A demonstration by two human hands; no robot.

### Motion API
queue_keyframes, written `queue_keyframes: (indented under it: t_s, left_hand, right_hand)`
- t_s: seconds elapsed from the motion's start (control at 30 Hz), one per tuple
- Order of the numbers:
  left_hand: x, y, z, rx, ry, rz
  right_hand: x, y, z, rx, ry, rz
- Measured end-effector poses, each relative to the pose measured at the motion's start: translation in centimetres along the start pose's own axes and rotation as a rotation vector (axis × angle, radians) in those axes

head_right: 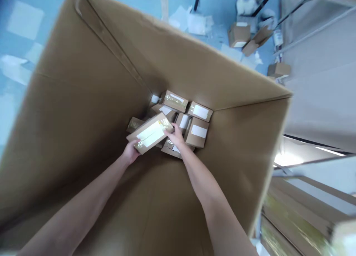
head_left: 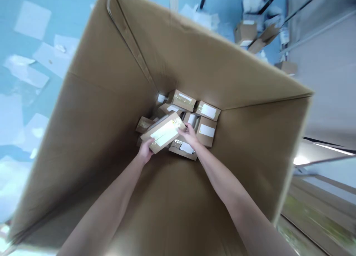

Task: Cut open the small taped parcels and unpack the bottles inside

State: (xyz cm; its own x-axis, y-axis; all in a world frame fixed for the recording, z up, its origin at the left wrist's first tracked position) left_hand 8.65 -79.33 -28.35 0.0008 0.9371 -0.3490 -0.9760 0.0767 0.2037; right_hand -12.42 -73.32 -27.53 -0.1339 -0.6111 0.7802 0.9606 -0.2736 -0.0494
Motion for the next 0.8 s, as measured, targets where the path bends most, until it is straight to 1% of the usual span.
queue_keyframes:
  t_s: [0.03,0.1,0.23,0.3,0.4,0.47,0.53,0.6,0.67,0.73,0.8]
  left_hand:
    - [-0.5,0.6,2.3,0.047,-0.007,-0.045]
    - [-1.5,2.1,7.6,0.16,-0.009,-0.145]
    - [-2.5,5.9,19.8,0.424,0.045,-0.322]
    - [-2.1,7.6,25.8,0.518,0.092,-0.386]
    - [-0.4,9.7,33.4,0.58,0.159,-0.513]
    - [1.3,10.6,37.6,0.581,0.211,-0.631]
    - [3.2,11.1,41.2,0.575,0.296,-0.747]
    - [5.4,11.6,44.6,0.582,0.413,-0.845]
    - [8.0,12.7,47.7,0.6,0.515,-0.942]
    - [11.2,14.8,50.5,0.635,0.57,-1.058]
    - [15.2,17.9,52.7,0.704,0.576,-1.203]
  right_hand:
    - [0.8,-0.9,3.0,-0.044,0.03,-0.072]
    - [3.1,-2.9,9.7,-0.101,0.039,-0.177]
    - [8.4,-6.7,23.7,-0.236,-0.101,-0.229]
    - [10.1,-8.0,30.1,-0.288,-0.17,-0.246]
    - [10.7,-9.3,38.6,-0.329,-0.262,-0.294]
    - [10.1,-9.8,43.7,-0.335,-0.335,-0.33]
    - [8.8,-10.3,48.8,-0.322,-0.422,-0.351]
    - [6.9,-11.0,54.2,-0.319,-0.515,-0.344]
    - [4.4,-11.8,59.9,-0.347,-0.606,-0.315]
    - [1.6,-12.9,65.5,-0.426,-0.695,-0.277]
    - [-1.7,-13.9,70.8,-0.59,-0.767,-0.241]
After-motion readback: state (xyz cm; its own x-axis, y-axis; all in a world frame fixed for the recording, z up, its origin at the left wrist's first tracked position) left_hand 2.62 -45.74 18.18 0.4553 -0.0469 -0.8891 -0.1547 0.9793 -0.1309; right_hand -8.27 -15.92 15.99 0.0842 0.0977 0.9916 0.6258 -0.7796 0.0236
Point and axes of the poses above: each hand's wrist, its own z-axis away from the middle knuckle, its own y-axis out of the palm, x = y × z, the point moved 3 cm from there along -z, towards the middle knuckle, and after that the axes turned 9 degrees about x, right-handed, at the moved point
